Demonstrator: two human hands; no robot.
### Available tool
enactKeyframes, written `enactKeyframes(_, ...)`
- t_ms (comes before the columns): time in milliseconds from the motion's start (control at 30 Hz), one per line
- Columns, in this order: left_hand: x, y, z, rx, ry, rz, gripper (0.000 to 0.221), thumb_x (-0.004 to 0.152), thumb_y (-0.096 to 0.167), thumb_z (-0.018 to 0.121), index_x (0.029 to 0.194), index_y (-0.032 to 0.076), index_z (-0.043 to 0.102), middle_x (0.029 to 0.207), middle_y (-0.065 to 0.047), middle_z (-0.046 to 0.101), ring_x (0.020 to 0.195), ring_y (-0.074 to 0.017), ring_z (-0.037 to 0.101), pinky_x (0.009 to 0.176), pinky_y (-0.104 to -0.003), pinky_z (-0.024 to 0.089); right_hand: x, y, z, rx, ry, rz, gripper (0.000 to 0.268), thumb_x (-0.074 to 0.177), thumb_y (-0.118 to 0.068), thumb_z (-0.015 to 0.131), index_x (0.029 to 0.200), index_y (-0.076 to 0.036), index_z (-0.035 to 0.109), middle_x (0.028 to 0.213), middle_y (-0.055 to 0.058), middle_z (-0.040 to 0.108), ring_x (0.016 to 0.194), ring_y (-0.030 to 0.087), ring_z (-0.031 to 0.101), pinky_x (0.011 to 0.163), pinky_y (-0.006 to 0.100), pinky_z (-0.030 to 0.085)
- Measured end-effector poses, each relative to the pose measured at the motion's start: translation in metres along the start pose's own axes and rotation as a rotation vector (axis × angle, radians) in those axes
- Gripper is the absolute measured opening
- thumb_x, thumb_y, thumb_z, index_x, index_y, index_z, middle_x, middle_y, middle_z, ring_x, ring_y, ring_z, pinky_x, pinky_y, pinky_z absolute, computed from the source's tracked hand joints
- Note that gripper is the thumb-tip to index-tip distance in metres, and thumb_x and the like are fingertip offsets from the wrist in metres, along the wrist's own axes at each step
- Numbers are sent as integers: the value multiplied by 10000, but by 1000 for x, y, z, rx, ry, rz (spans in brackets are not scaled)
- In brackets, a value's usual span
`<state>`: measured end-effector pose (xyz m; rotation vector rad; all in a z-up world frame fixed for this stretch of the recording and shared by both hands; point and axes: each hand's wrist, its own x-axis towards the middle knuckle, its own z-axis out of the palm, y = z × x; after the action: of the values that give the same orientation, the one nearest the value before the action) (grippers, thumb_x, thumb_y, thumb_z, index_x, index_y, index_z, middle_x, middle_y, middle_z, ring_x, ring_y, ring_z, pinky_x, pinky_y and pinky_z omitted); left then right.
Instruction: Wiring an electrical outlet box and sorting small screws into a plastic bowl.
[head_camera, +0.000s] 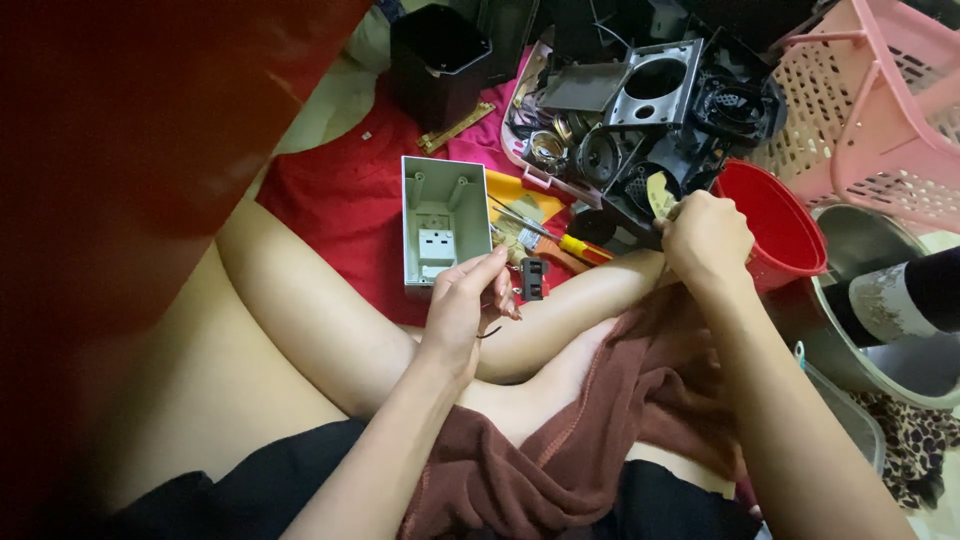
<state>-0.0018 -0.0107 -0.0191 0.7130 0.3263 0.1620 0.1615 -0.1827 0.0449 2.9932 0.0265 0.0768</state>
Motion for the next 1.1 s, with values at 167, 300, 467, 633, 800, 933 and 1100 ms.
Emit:
enactKeyframes(167, 3, -4, -5, 28, 5, 4, 416, 848, 265, 553, 502, 51, 461, 422, -71, 400, 401, -165, 491, 469, -293, 491, -1, 0, 1, -29, 38, 16, 177, 835, -216, 616, 936, -110, 714, 779, 226, 661, 740, 424, 651, 677, 522, 506)
enactKeyframes(300, 9, -3, -2, 47, 8, 5, 405, 837, 260, 563, 509, 44, 462, 419, -66, 408, 400, -157, 491, 447, -282, 484, -6, 7, 0, 56, 102, -48, 195, 872, -246, 557, 940, -135, 702, 768, 235, 655, 759, 438, 640, 675, 518, 511)
enactKeyframes(467, 21, -12, 2, 134, -89, -7, 375, 860, 238, 543, 545, 39, 504, 479, -109, 514, 382, -156, 530, 339, -220, 403, 0, 23, 25, 181, 382, -162, 196, 904, -259, 533, 902, -145, 693, 601, 191, 601, 609, 429, 619, 579, 494, 517)
enactKeyframes(633, 11, -7, 8, 205, -152, -58, 374, 883, 224, 514, 555, 45, 502, 438, -94, 513, 322, -132, 504, 253, -162, 311, -33, 11, 6, 652, 647, -356, 118, 974, -134, 543, 913, -119, 643, 405, 78, 424, 441, 245, 509, 545, 289, 439)
enactKeyframes(800, 4, 19, 13, 270, -93, 8, 345, 873, 252, 526, 571, 86, 500, 518, -65, 573, 388, -110, 542, 279, -153, 313, -44, -19, 7, 1651, 20, -238, 181, 945, -183, 456, 1018, -31, 519, 627, 181, 612, 495, 210, 637, 470, 283, 548)
enactKeyframes(933, -2, 28, 16, 246, -122, 29, 349, 875, 236, 515, 567, 74, 493, 632, -90, 630, 434, -109, 549, 307, -152, 315, -47, -31, 17, 1797, -100, -186, 180, 928, -192, 486, 1017, -37, 514, 708, 199, 637, 577, 219, 670, 574, 322, 581)
enactKeyframes(1100, -1, 23, 22, 79, -293, -146, 374, 872, 222, 532, 563, 22, 465, 470, -123, 504, 412, -216, 578, 264, -220, 392, -49, -30, 42, 1998, -281, -125, 111, 894, -146, 532, 935, -43, 540, 621, 180, 612, 477, 186, 632, 449, 270, 553)
